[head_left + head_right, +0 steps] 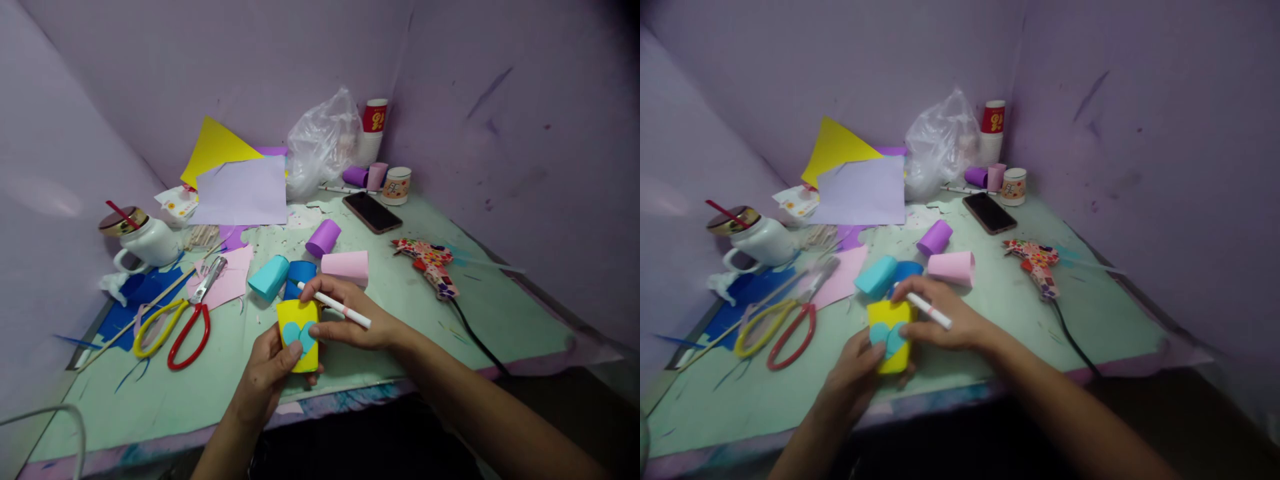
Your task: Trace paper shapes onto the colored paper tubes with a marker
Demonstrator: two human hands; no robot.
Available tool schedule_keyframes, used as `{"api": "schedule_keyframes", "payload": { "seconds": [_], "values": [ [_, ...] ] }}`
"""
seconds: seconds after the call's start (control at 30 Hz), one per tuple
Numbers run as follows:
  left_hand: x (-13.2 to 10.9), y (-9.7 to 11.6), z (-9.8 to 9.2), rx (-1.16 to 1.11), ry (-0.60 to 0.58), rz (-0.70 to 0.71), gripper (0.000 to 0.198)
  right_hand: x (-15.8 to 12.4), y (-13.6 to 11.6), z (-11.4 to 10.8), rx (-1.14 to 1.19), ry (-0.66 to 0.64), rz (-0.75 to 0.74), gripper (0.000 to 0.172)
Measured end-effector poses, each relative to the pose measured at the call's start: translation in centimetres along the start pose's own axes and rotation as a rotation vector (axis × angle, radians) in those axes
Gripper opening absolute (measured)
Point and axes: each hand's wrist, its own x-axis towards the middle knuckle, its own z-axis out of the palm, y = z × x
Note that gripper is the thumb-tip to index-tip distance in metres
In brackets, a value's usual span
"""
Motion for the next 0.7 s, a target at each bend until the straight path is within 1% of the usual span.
{"api": "schedule_keyframes", "payload": {
  "seconds": [0.13, 0.23, 0.43, 0.57, 0.7],
  "values": [
    [0.19, -0.14, 0.14, 0.036, 0.037, -0.01, 0.035, 0.0, 0.06, 0.07, -0.011, 0.003, -0.012, 0.032],
    [0.24, -0.17, 0.16, 0.065, 0.054, -0.004, 0.034, -0.01, 0.04, 0.11, -0.021, 0.009, -0.012, 0.032],
    [0.22, -0.27, 0.03, 0.041, 0.038, 0.011, 0.035, -0.07, -0.05, 0.08, -0.032, 0.014, -0.02, 0.033],
    [0.25, -0.27, 0.15, 0.07, 0.049, 0.028, 0.035, -0.1, -0.04, 0.01, -0.075, 0.051, -0.058, 0.036],
    [0.22, -0.08, 0.4, 0.1, 0.053, 0.034, 0.037, -0.1, -0.57, -0.12, -0.091, 0.103, -0.115, 0.039]
  ]
}}
